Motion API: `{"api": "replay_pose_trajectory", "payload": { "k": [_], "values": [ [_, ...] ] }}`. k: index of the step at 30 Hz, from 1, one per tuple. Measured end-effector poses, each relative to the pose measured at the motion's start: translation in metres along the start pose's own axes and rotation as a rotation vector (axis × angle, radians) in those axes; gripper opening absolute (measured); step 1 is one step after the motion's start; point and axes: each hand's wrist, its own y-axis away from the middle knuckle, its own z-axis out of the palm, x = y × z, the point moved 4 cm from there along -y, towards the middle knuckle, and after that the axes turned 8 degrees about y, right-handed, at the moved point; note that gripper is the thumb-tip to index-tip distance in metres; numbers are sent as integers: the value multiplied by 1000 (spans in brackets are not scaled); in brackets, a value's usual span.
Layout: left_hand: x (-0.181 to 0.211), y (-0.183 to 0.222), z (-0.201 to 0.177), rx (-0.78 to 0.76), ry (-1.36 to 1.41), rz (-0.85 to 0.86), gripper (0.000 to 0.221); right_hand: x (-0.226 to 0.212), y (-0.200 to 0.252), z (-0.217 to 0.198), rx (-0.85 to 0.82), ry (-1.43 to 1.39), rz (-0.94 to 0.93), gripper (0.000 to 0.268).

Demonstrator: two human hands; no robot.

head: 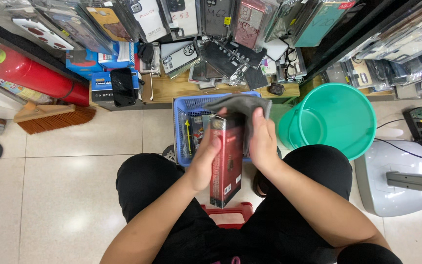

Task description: The person sits on a low stool and cleans several small product boxes using a grey cloth. They pick up each box from a blue basket, wipe all sides, and place them into a cardboard box on the floor. The person also handles a white plastic bag and a grey cloth during the process.

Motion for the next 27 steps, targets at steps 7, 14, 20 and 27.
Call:
{"api": "replay_pose_trajectory", "payload": {
  "k": [7, 14, 20, 27],
  "values": [
    [-3, -4, -72, 582, 431, 68, 51, 15, 77, -18, -711, 402, -880, 72],
    [-20, 10, -24, 273, 435, -51, 54, 26, 71, -12, -704, 609, -1017, 64],
    [-22, 16, -14, -27, -62, 130, 68, 6, 34, -15, -549, 434, -959, 66],
    [-10, 9, -12, -142, -281, 205, 106, -30, 14, -25, -498, 257, -858, 73]
  ]
}}
